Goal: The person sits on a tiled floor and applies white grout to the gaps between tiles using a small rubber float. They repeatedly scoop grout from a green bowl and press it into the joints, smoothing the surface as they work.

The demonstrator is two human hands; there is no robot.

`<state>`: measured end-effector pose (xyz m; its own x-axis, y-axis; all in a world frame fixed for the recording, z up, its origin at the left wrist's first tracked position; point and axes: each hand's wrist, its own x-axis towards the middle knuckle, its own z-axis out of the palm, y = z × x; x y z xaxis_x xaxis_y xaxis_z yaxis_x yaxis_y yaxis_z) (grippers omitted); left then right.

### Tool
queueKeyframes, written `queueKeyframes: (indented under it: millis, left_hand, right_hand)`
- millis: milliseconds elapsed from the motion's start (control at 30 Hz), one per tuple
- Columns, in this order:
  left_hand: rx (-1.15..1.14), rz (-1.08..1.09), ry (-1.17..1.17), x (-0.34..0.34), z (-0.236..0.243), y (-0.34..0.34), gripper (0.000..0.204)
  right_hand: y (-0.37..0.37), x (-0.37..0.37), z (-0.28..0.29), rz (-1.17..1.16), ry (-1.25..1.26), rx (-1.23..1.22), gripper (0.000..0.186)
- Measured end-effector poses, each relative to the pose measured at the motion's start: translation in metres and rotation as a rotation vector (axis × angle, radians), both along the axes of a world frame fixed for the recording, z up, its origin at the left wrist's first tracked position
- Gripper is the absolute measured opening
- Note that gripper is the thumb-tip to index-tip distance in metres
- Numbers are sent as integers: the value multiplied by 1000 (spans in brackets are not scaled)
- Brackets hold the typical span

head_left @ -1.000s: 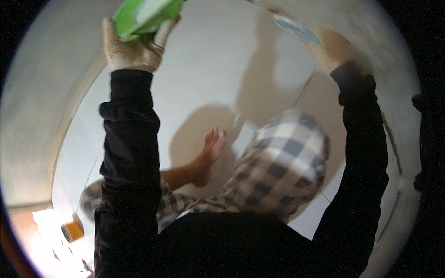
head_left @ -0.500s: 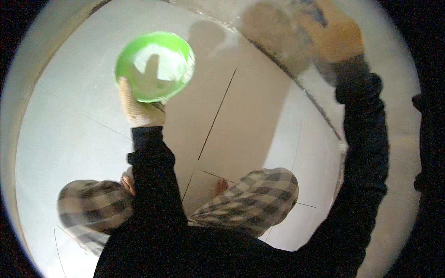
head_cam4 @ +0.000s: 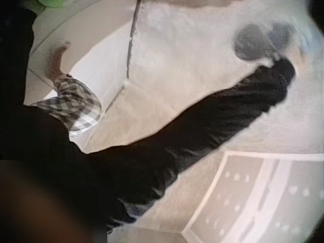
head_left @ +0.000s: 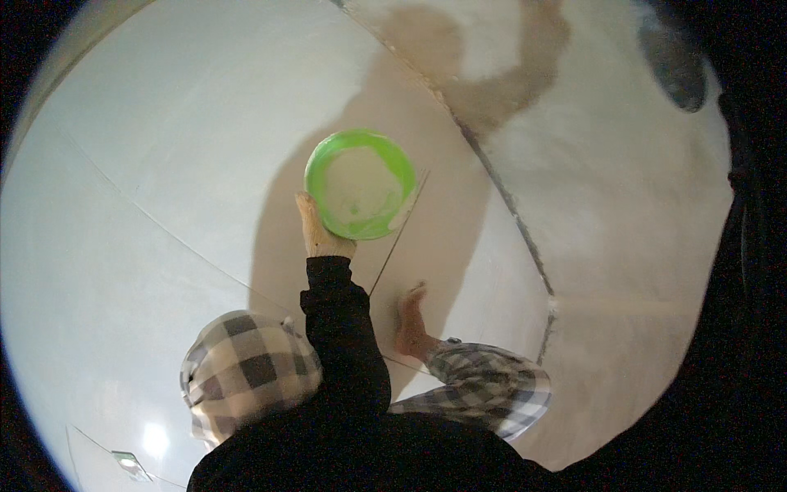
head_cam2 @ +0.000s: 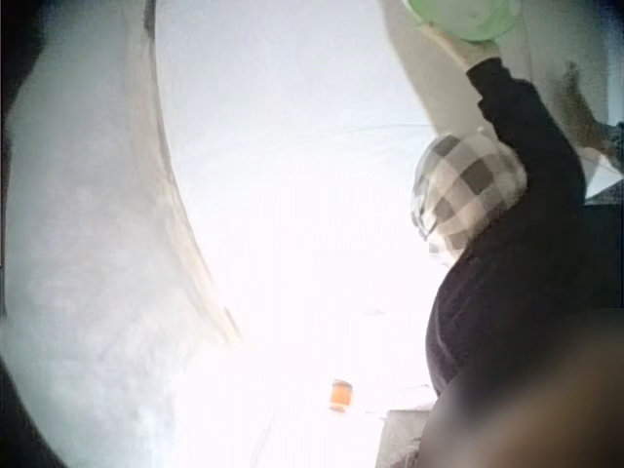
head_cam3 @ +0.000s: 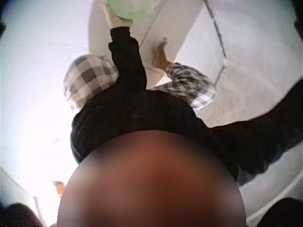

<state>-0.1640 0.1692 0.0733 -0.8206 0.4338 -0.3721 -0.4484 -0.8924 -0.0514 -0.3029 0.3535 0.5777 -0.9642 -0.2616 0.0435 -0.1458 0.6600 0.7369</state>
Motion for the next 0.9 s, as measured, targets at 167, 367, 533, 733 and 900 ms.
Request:
queueKeyframes:
  millis: [167, 367, 533, 733, 900]
  left_hand:
    - [-259, 63, 257, -6, -37, 5, 65]
    - [-533, -74, 187, -10, -64, 1, 64]
    - [-729, -21, 32, 11, -63, 14, 71]
    - [-874, 2, -117, 34, -72, 40, 83]
    - [-842, -33, -66, 27, -72, 42, 80]
  right_hand:
    - [77, 10, -172, 16, -433, -353, 60]
    - [231, 123, -371, -307, -694, -833, 44]
    - [253, 172, -471, -276, -802, -1020, 44]
    - [189, 173, -511, -223, -809, -1076, 41]
    - [174, 157, -520, -131, -782, -998, 34]
